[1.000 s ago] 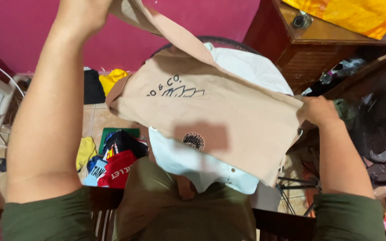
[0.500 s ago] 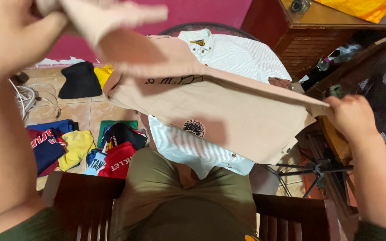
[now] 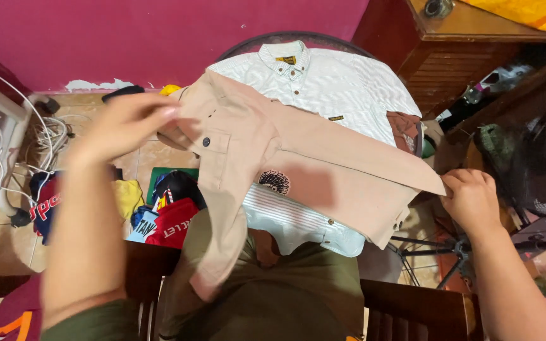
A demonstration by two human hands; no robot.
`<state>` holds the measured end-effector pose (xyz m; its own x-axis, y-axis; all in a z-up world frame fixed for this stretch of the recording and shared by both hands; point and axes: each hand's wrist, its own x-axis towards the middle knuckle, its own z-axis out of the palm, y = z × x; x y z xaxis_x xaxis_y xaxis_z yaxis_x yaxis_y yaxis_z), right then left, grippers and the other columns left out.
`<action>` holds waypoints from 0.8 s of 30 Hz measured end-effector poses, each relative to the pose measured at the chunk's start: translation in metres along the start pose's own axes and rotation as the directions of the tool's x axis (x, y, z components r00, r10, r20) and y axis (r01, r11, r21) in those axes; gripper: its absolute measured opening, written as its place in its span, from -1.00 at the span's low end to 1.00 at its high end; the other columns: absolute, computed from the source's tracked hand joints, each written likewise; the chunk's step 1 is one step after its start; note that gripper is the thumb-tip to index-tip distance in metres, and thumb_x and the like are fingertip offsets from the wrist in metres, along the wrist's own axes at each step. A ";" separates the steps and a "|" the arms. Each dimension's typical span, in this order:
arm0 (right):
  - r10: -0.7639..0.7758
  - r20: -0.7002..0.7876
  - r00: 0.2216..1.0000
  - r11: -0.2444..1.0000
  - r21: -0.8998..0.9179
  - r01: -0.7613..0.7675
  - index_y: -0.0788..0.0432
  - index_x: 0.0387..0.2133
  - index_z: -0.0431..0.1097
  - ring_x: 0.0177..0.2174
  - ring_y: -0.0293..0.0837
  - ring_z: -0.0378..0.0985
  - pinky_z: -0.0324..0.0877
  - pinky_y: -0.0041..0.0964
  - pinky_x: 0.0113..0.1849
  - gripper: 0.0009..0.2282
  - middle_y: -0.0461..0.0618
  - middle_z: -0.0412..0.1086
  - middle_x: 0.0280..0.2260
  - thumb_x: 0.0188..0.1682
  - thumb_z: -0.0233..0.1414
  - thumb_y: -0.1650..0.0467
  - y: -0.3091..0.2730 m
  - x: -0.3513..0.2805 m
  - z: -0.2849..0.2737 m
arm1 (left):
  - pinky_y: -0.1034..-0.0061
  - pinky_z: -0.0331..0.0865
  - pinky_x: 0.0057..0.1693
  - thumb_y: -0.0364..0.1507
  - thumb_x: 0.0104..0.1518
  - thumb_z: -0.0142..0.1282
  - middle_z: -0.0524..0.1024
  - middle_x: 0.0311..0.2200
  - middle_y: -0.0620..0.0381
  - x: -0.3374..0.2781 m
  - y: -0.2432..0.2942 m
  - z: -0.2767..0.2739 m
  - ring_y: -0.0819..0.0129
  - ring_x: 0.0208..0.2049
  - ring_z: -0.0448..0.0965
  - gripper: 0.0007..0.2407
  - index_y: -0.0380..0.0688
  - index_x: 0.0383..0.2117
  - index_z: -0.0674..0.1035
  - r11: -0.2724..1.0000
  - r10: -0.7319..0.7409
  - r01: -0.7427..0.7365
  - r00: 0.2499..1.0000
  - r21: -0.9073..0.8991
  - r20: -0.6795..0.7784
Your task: The person folds a beige long-sleeved shirt on a table, smoothing the fabric and aligning the sleeves before folding it into a compact rectangle. They then place the folded shirt aside and begin folding a white short-sleeved shirt using a similar method.
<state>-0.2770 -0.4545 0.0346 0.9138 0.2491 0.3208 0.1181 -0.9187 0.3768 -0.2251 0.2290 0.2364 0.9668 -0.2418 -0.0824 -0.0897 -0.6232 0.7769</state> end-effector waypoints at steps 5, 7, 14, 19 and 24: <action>0.127 -0.073 0.989 0.942 0.322 -0.097 0.11 -0.20 0.59 -0.36 0.14 0.57 0.44 0.02 -0.28 -0.74 0.07 0.56 -0.36 -0.15 0.07 0.52 0.001 0.011 -0.017 | 0.22 0.28 0.16 0.09 0.16 -0.14 0.52 0.08 -0.10 0.156 -0.082 0.081 0.02 0.13 0.47 -0.36 -0.21 0.13 0.50 0.967 -0.230 0.245 0.958 0.074 -0.170; 0.259 -0.033 0.965 0.915 0.330 -0.234 0.04 -0.09 0.61 -0.31 0.14 0.59 0.44 0.07 -0.37 -0.74 0.08 0.56 -0.29 -0.04 0.10 0.47 0.006 0.007 -0.017 | 0.17 0.26 0.19 0.16 0.11 -0.11 0.44 0.16 -0.24 0.198 -0.105 0.100 -0.14 0.20 0.40 -0.26 -0.35 0.15 0.45 0.952 -0.288 0.304 0.935 0.047 -0.207; 0.204 0.098 0.974 0.525 0.829 -0.193 0.22 -0.28 0.57 -0.17 -0.15 0.54 0.37 -0.27 -0.07 -0.83 0.03 0.53 -0.15 -0.15 0.28 0.54 0.013 0.005 0.016 | 0.45 0.38 -0.10 -0.17 0.10 0.24 0.51 -0.32 0.18 0.250 -0.121 0.111 0.37 -0.25 0.50 -0.68 -0.15 -0.25 0.55 0.886 -0.360 0.243 0.897 -0.395 -0.257; 0.272 0.241 0.932 0.439 0.831 -0.343 0.13 -0.55 0.41 -0.04 -0.14 0.60 0.49 -0.27 -0.05 -0.83 -0.02 0.57 -0.25 -0.12 0.25 0.58 0.033 -0.003 0.042 | 0.46 0.30 -0.22 -0.20 0.23 0.17 0.37 -0.47 0.26 0.268 -0.128 0.098 0.44 -0.38 0.36 -0.72 -0.03 -0.47 0.38 0.919 -0.292 0.193 0.919 -0.343 -0.265; 0.307 -0.154 0.939 0.699 0.706 -0.113 0.33 -0.04 0.55 -0.18 -0.07 0.57 0.40 -0.23 -0.11 -0.80 0.15 0.55 -0.13 0.10 0.08 0.62 0.026 -0.009 -0.055 | 0.46 0.29 -0.33 -0.31 0.14 0.30 0.43 -0.57 0.34 0.289 -0.154 0.094 0.52 -0.50 0.39 -0.77 0.06 -0.60 0.48 0.931 -0.280 0.176 0.906 -0.319 -0.318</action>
<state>-0.3035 -0.4637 0.0893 0.8349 -0.0010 0.5504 0.2539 -0.8866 -0.3867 0.0458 0.1855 0.0339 0.9770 0.1917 -0.0937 0.1627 -0.3853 0.9084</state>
